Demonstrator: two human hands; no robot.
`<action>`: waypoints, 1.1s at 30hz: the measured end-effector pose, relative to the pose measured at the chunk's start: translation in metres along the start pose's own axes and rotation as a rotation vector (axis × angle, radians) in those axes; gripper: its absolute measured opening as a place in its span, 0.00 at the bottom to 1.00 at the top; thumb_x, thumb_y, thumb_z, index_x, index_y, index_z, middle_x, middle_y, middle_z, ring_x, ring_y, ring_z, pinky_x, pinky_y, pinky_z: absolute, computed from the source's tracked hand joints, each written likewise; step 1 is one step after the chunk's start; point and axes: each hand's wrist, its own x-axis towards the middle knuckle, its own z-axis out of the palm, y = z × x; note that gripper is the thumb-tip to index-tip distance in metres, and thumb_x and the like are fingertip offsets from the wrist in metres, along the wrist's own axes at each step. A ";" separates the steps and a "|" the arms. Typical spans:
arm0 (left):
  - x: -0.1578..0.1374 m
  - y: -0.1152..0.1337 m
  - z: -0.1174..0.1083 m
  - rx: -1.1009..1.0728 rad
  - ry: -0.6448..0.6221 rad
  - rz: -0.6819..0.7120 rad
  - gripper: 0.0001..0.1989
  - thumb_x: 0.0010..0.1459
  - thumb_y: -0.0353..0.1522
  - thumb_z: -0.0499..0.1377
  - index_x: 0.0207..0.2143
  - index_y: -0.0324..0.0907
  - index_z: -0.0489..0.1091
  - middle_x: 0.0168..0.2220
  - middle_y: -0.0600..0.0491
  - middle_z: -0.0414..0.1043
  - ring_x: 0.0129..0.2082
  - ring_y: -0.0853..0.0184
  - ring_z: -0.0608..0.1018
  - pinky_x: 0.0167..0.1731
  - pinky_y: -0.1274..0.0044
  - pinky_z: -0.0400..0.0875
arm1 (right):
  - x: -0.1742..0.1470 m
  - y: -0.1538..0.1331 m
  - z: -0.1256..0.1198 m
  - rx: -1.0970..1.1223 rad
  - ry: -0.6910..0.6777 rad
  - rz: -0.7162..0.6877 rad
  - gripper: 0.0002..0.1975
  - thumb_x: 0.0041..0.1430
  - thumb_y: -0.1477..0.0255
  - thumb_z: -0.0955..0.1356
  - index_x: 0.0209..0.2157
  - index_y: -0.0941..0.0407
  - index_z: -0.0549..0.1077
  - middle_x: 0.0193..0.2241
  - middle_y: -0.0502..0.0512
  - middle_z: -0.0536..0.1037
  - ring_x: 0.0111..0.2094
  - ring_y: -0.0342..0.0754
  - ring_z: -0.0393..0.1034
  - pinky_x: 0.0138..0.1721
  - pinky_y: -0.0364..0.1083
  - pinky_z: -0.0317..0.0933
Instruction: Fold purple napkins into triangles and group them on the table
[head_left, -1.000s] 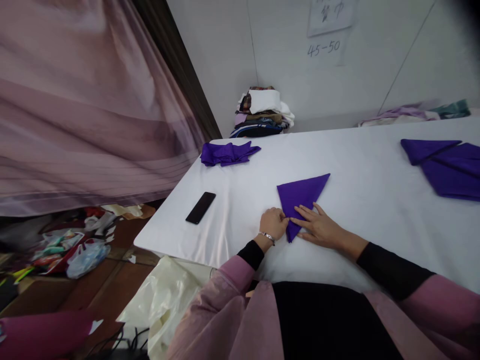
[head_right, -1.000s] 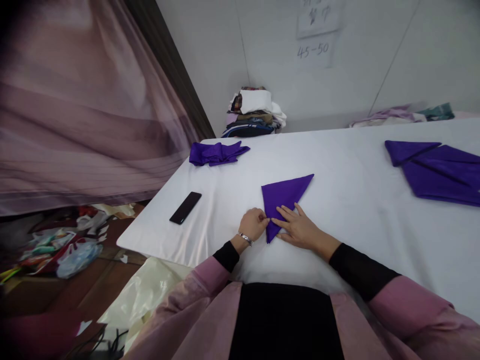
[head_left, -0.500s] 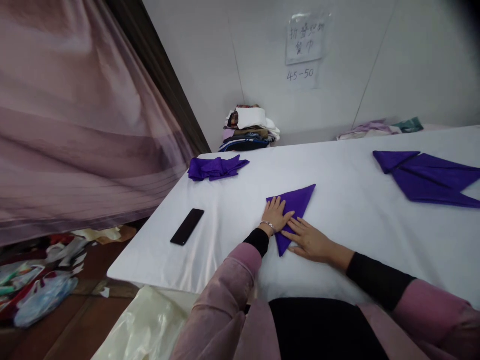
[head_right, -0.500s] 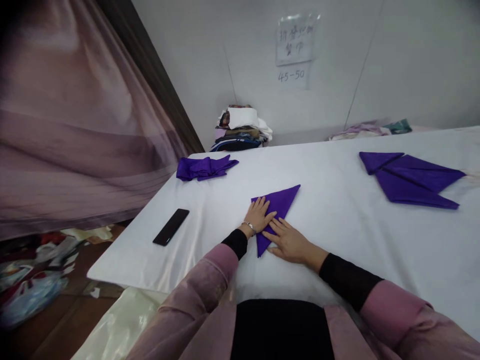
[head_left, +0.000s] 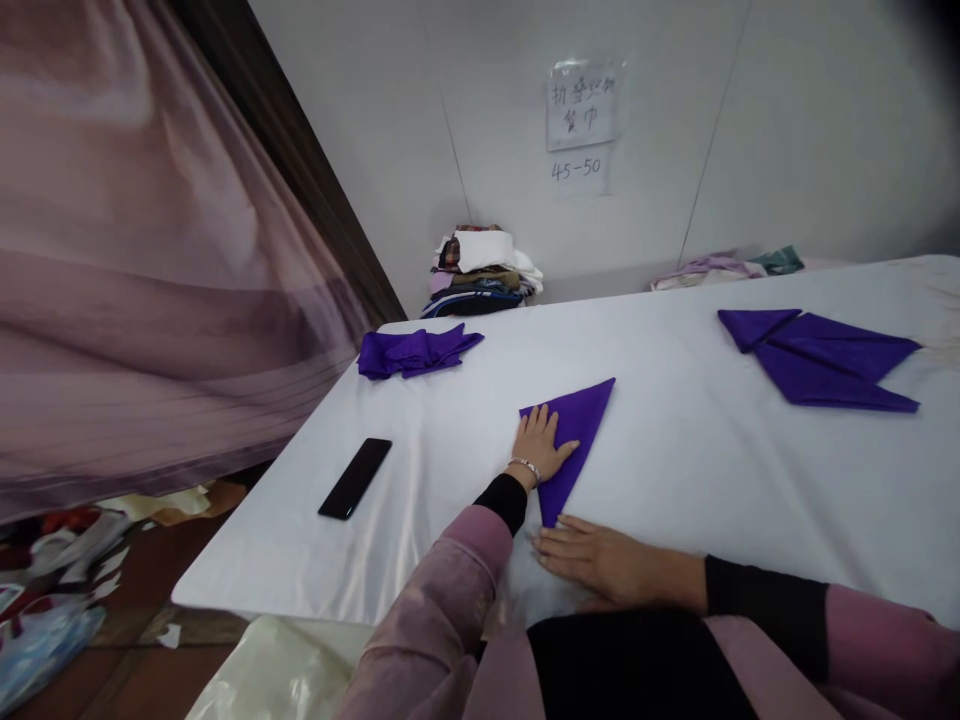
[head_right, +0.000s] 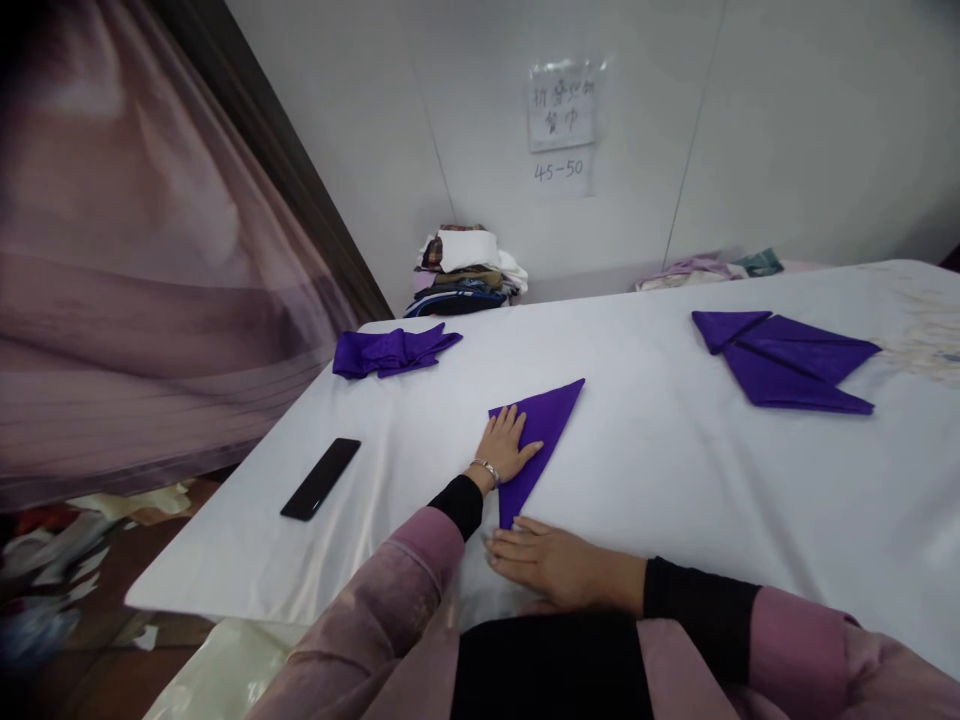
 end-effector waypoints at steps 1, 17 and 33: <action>0.000 0.000 0.000 0.002 -0.005 -0.003 0.40 0.59 0.55 0.38 0.63 0.36 0.49 0.66 0.43 0.43 0.65 0.56 0.46 0.62 0.64 0.42 | 0.000 0.003 -0.005 -0.020 0.028 0.000 0.32 0.64 0.59 0.58 0.65 0.54 0.44 0.64 0.58 0.50 0.64 0.49 0.40 0.63 0.55 0.35; -0.002 0.003 -0.002 -0.023 0.016 0.000 0.39 0.59 0.54 0.40 0.62 0.36 0.51 0.65 0.43 0.45 0.65 0.56 0.47 0.62 0.63 0.43 | -0.027 0.182 -0.082 -0.391 0.311 0.801 0.29 0.64 0.55 0.52 0.60 0.57 0.58 0.62 0.62 0.55 0.63 0.55 0.45 0.60 0.63 0.38; 0.013 -0.014 -0.022 -0.095 -0.064 0.033 0.22 0.62 0.38 0.45 0.57 0.45 0.61 0.62 0.50 0.56 0.61 0.59 0.58 0.58 0.63 0.54 | -0.009 0.047 -0.007 -0.356 0.291 0.193 0.26 0.58 0.77 0.59 0.59 0.53 0.61 0.58 0.59 0.63 0.61 0.52 0.52 0.60 0.62 0.40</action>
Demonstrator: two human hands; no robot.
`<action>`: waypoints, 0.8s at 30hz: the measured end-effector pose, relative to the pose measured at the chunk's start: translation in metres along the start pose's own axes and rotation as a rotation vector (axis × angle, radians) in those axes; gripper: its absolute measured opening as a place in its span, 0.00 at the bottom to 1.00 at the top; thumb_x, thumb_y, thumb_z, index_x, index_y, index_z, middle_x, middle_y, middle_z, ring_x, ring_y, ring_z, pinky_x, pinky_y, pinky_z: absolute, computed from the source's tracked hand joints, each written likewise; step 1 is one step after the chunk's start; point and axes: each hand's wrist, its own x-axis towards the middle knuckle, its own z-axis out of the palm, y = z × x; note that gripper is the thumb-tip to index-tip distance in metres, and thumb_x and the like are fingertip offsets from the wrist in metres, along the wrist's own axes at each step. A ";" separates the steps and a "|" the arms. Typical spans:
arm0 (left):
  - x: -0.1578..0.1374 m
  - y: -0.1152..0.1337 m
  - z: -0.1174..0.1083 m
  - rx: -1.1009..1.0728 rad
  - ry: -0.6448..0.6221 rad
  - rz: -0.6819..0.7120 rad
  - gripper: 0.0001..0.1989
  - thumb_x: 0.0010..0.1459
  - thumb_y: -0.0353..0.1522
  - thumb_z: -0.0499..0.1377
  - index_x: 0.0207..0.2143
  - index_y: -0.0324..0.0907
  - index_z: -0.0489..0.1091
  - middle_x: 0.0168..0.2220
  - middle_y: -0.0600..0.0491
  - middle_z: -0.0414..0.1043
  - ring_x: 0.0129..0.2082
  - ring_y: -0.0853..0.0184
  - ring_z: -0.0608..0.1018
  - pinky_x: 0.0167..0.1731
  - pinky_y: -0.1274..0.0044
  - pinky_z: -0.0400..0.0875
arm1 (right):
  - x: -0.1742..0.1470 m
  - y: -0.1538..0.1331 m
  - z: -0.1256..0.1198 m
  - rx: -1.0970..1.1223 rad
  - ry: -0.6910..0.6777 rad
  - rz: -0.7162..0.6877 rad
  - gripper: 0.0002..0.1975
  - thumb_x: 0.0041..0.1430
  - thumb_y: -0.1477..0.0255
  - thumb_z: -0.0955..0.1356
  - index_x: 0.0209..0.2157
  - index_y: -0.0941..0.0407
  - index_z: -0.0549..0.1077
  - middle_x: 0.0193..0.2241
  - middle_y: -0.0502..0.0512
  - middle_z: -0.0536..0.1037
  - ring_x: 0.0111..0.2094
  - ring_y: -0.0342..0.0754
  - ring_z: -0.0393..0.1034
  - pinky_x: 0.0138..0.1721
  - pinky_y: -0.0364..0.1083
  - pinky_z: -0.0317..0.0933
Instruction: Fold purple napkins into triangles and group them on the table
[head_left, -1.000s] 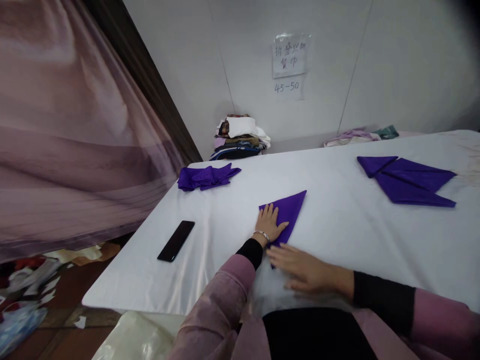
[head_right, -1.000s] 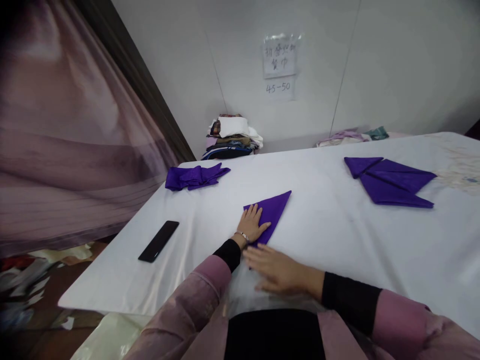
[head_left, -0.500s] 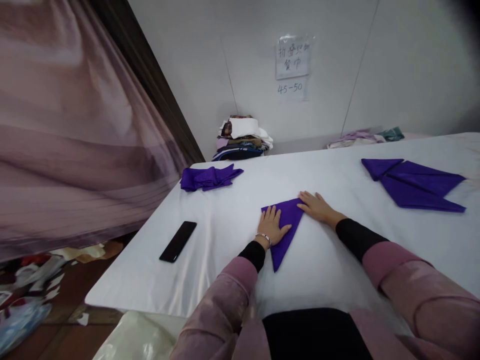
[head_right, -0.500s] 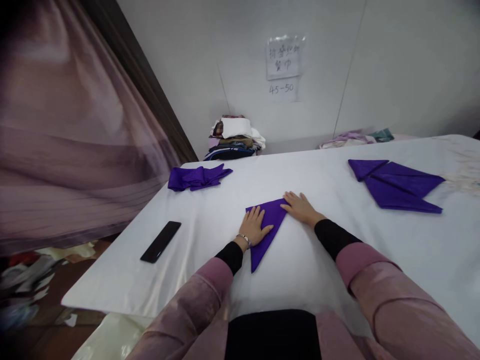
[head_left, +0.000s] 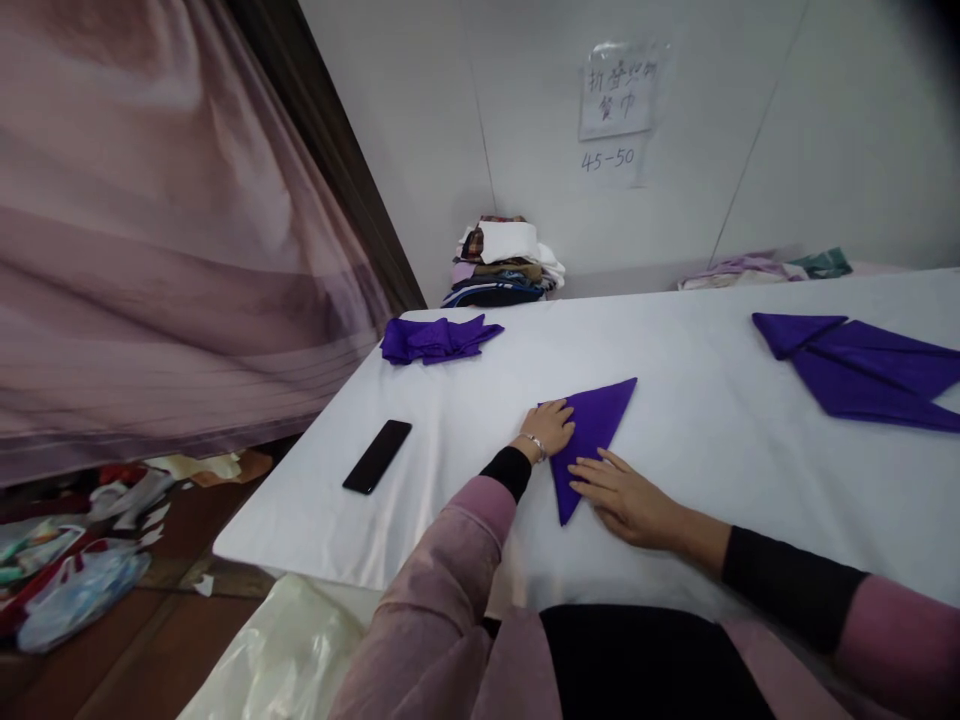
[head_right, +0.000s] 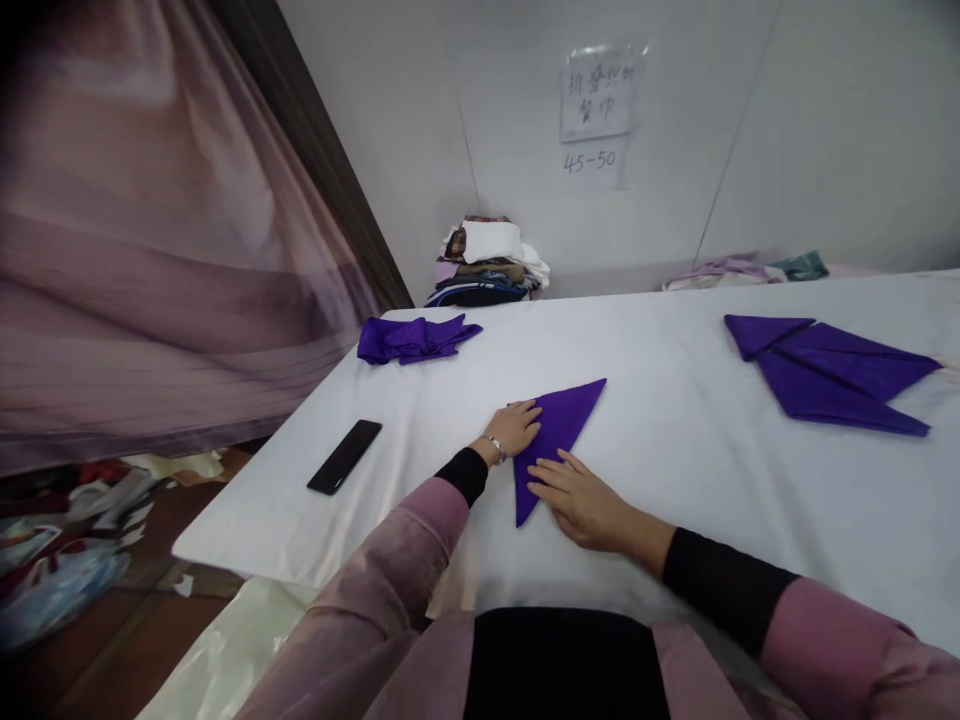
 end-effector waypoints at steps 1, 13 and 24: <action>0.002 -0.002 -0.004 -0.002 -0.005 0.003 0.21 0.61 0.35 0.46 0.56 0.46 0.61 0.61 0.52 0.58 0.60 0.60 0.60 0.57 0.64 0.56 | 0.003 -0.003 0.001 -0.008 -0.007 0.006 0.26 0.58 0.77 0.59 0.58 0.54 0.62 0.58 0.60 0.65 0.60 0.53 0.54 0.60 0.62 0.40; -0.019 -0.010 -0.015 -0.038 0.022 0.029 0.18 0.62 0.35 0.47 0.51 0.48 0.67 0.54 0.57 0.68 0.52 0.65 0.69 0.54 0.73 0.61 | 0.018 -0.004 0.009 0.283 0.129 0.163 0.19 0.60 0.74 0.58 0.49 0.53 0.72 0.44 0.56 0.77 0.45 0.51 0.70 0.47 0.54 0.63; -0.045 -0.021 -0.013 -0.386 0.087 -0.054 0.22 0.59 0.46 0.52 0.51 0.45 0.68 0.49 0.52 0.72 0.50 0.63 0.72 0.52 0.73 0.64 | 0.036 0.079 -0.040 1.258 0.488 0.888 0.10 0.49 0.69 0.69 0.34 0.57 0.75 0.33 0.56 0.79 0.34 0.49 0.73 0.39 0.50 0.68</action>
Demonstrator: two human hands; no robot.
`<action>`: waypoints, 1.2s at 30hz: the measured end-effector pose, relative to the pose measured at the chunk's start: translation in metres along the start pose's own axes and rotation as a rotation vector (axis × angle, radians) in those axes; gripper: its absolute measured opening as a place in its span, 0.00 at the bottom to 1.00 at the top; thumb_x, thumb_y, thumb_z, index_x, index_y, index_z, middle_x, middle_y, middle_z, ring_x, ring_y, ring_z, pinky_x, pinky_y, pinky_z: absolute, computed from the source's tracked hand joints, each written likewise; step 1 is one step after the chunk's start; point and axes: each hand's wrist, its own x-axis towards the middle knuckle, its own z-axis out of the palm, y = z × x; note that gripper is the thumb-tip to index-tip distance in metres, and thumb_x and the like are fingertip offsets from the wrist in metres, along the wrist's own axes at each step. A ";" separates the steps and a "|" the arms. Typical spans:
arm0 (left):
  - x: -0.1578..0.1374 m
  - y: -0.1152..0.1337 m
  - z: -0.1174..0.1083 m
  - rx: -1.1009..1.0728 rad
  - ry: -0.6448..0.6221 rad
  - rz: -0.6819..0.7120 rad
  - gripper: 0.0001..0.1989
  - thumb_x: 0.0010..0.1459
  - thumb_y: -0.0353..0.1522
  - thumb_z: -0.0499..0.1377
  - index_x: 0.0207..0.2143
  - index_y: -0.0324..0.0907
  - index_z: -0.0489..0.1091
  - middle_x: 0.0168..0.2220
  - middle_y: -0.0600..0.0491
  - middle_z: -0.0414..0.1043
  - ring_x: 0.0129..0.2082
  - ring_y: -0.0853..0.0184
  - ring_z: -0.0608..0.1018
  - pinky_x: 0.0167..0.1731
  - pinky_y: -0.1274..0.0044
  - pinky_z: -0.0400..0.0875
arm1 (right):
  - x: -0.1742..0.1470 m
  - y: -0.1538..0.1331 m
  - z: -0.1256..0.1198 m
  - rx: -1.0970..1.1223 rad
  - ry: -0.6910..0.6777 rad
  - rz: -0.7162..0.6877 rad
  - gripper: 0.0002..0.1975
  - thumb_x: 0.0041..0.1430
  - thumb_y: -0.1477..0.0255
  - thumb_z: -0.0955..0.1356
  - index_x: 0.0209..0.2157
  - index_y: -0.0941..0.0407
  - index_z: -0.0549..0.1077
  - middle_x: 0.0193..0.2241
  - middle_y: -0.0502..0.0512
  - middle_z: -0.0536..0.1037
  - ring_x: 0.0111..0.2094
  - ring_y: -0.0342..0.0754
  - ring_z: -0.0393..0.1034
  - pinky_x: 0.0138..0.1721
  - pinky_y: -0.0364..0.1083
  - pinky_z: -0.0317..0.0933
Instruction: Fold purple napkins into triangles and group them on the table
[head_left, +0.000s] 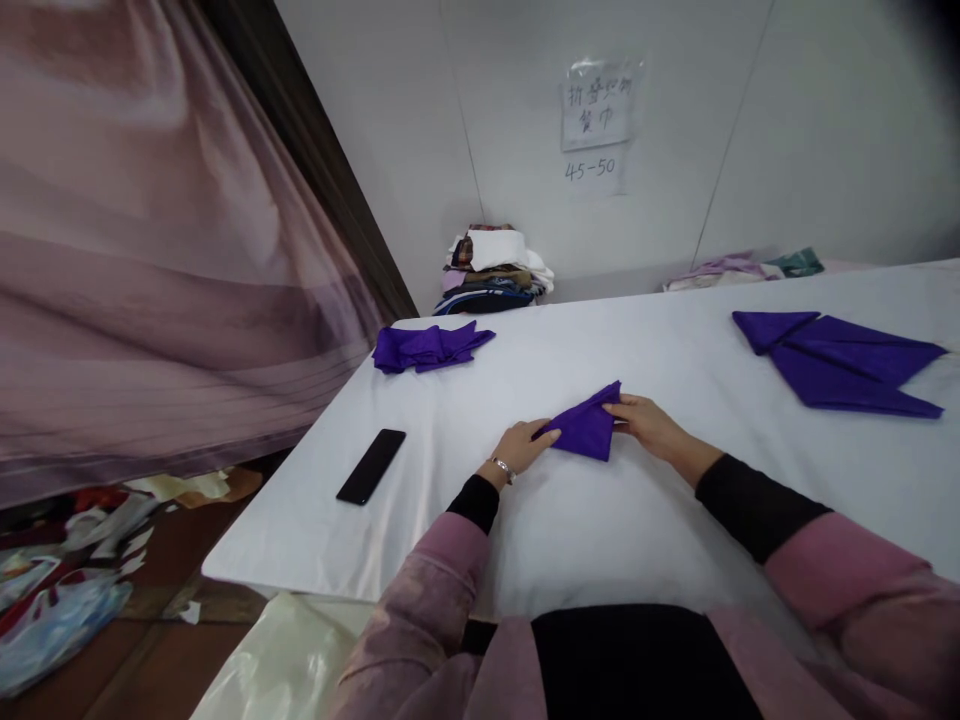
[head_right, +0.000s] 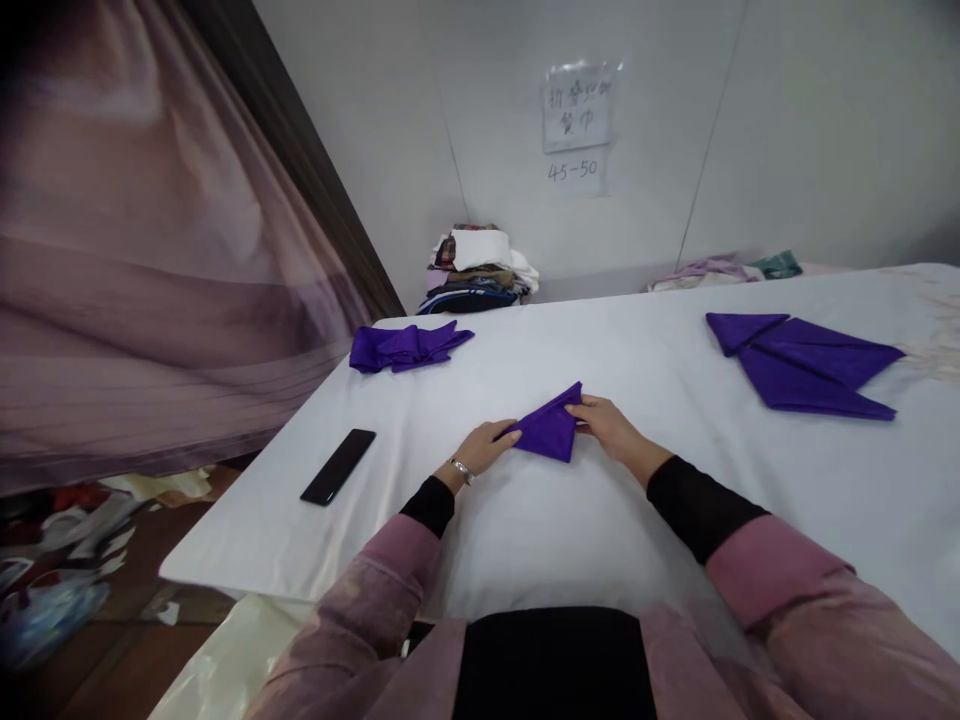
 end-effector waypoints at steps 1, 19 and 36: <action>0.002 -0.002 0.002 -0.054 0.026 -0.028 0.23 0.58 0.45 0.54 0.52 0.45 0.68 0.50 0.52 0.72 0.50 0.63 0.72 0.52 0.73 0.64 | 0.008 -0.001 -0.003 -0.031 0.021 0.015 0.09 0.48 0.70 0.69 0.33 0.58 0.74 0.33 0.56 0.79 0.33 0.49 0.73 0.37 0.49 0.68; 0.018 -0.009 0.027 -0.256 0.309 -0.219 0.11 0.53 0.27 0.59 0.40 0.44 0.72 0.34 0.56 0.78 0.38 0.67 0.77 0.41 0.74 0.71 | 0.055 0.024 -0.023 -0.444 0.305 -0.074 0.21 0.46 0.74 0.68 0.45 0.57 0.65 0.23 0.47 0.72 0.23 0.45 0.68 0.27 0.45 0.63; 0.014 -0.009 0.031 -0.156 0.382 -0.195 0.13 0.54 0.25 0.58 0.43 0.44 0.71 0.35 0.55 0.76 0.42 0.65 0.73 0.45 0.70 0.68 | 0.056 0.021 -0.023 -0.764 0.337 -0.098 0.24 0.48 0.77 0.66 0.50 0.58 0.65 0.28 0.50 0.75 0.31 0.47 0.70 0.34 0.45 0.61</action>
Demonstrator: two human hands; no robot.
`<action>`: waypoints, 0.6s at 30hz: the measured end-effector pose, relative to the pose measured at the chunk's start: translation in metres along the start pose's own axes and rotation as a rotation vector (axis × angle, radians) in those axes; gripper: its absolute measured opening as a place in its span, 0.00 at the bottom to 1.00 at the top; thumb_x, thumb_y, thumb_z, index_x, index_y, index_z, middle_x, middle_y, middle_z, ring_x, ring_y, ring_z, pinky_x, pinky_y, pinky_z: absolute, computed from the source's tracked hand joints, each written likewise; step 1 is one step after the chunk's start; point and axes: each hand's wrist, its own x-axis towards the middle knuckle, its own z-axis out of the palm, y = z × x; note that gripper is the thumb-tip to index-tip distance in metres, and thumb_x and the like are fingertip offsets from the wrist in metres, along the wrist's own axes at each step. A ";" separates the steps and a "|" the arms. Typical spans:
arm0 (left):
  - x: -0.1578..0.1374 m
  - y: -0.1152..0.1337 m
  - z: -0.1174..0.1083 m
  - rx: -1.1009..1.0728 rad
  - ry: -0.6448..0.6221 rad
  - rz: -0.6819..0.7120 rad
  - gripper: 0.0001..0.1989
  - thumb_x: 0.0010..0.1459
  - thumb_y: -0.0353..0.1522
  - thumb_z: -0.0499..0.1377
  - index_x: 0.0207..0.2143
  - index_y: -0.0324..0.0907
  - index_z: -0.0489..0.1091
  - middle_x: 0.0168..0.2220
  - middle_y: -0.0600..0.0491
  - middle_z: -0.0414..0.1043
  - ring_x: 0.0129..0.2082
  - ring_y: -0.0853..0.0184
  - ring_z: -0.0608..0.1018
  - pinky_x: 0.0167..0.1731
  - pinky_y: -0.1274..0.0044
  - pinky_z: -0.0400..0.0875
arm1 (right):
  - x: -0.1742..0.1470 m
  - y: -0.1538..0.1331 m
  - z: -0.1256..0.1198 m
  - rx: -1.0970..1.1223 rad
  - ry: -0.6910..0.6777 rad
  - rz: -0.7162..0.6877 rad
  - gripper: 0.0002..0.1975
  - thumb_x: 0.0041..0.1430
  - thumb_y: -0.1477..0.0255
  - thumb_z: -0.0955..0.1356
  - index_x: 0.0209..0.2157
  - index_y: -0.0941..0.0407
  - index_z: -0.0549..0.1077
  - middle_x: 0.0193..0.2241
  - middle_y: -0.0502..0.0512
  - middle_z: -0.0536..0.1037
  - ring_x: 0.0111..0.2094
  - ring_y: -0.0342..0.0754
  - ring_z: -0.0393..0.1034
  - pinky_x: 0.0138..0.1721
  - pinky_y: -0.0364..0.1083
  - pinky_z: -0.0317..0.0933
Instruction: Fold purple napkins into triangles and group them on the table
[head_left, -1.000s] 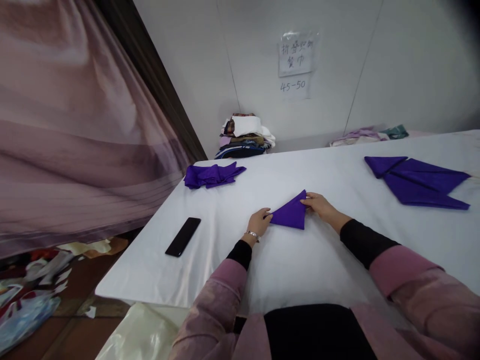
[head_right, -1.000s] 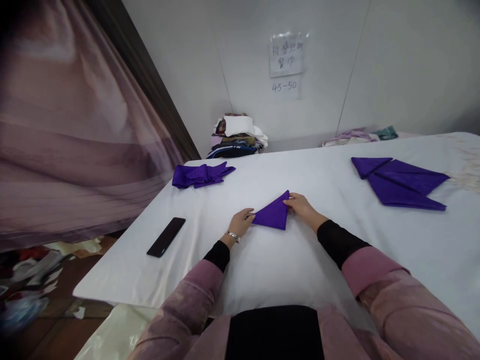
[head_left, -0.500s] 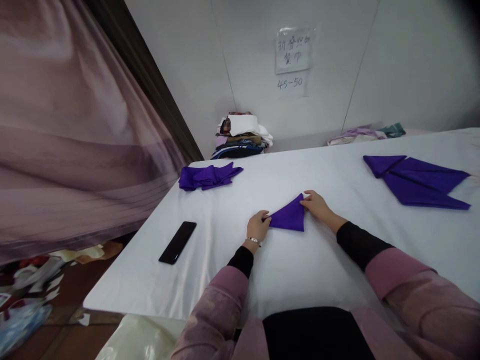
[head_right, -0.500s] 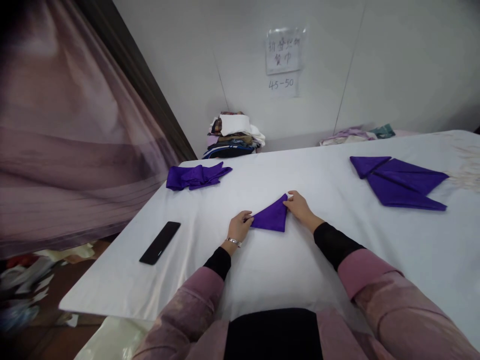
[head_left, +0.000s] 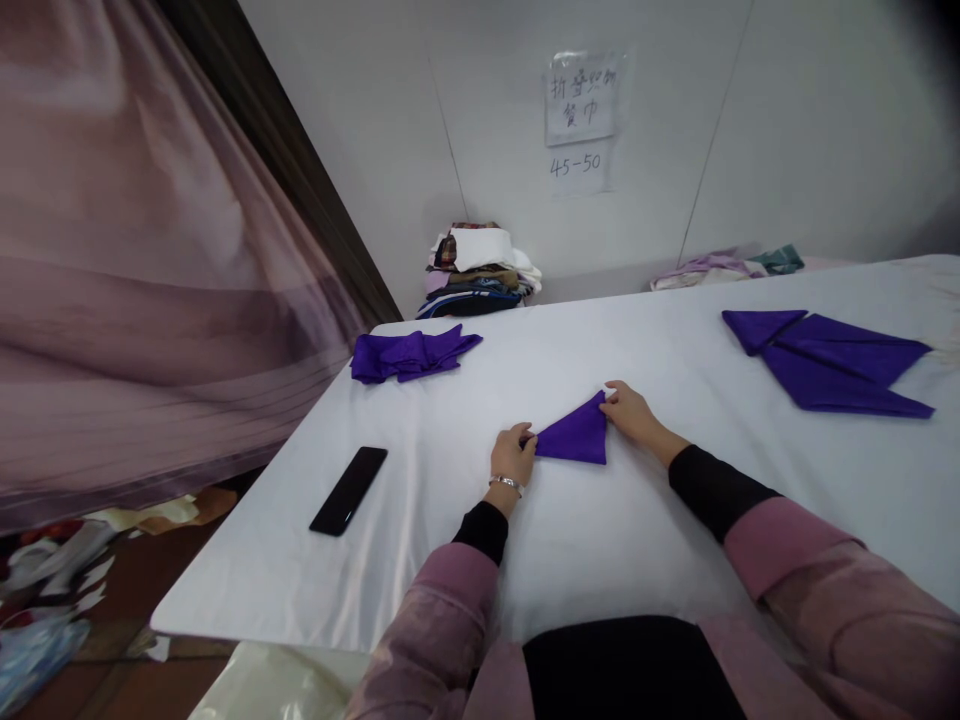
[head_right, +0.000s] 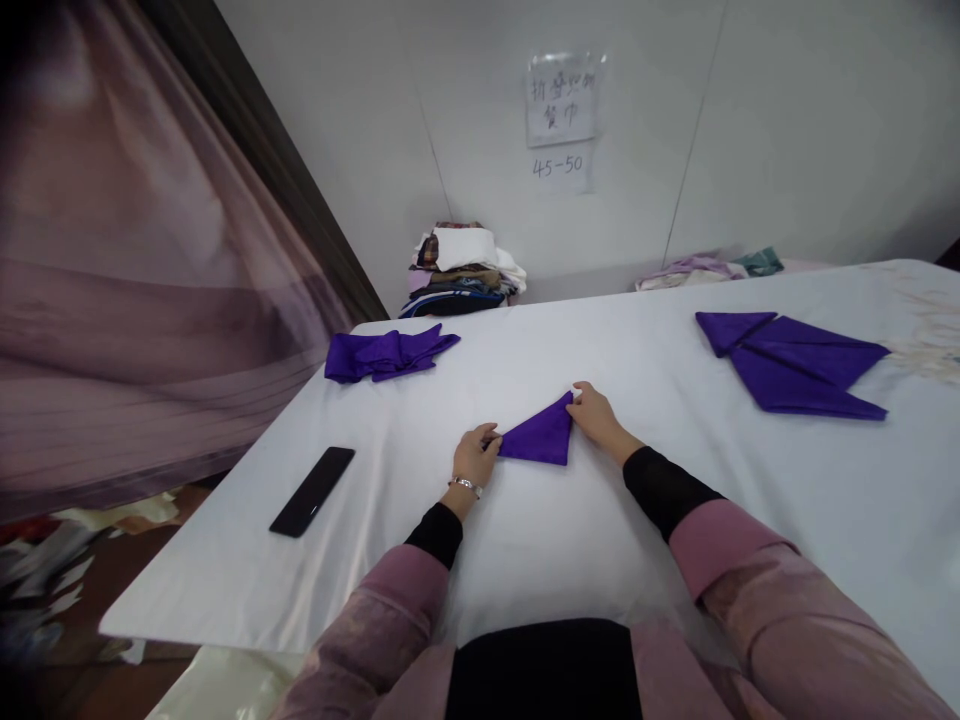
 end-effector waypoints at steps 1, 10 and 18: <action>0.000 -0.001 0.001 0.005 0.008 0.009 0.14 0.54 0.24 0.58 0.42 0.44 0.71 0.34 0.55 0.76 0.41 0.65 0.73 0.45 0.71 0.68 | 0.000 0.000 0.000 -0.017 0.004 -0.003 0.24 0.48 0.77 0.66 0.50 0.58 0.65 0.28 0.50 0.76 0.31 0.47 0.70 0.34 0.45 0.60; -0.001 -0.003 0.001 0.094 0.019 0.109 0.15 0.53 0.23 0.56 0.42 0.43 0.71 0.40 0.51 0.74 0.43 0.63 0.73 0.45 0.69 0.70 | 0.000 -0.002 -0.001 -0.096 0.010 0.004 0.24 0.48 0.78 0.65 0.51 0.60 0.65 0.29 0.52 0.76 0.32 0.48 0.70 0.33 0.44 0.59; 0.008 0.015 -0.001 0.225 -0.038 0.254 0.24 0.48 0.18 0.52 0.48 0.41 0.69 0.51 0.49 0.69 0.53 0.62 0.68 0.55 0.67 0.62 | 0.002 -0.004 -0.002 -0.083 -0.009 0.018 0.23 0.48 0.79 0.65 0.48 0.60 0.66 0.26 0.50 0.75 0.30 0.47 0.69 0.34 0.44 0.59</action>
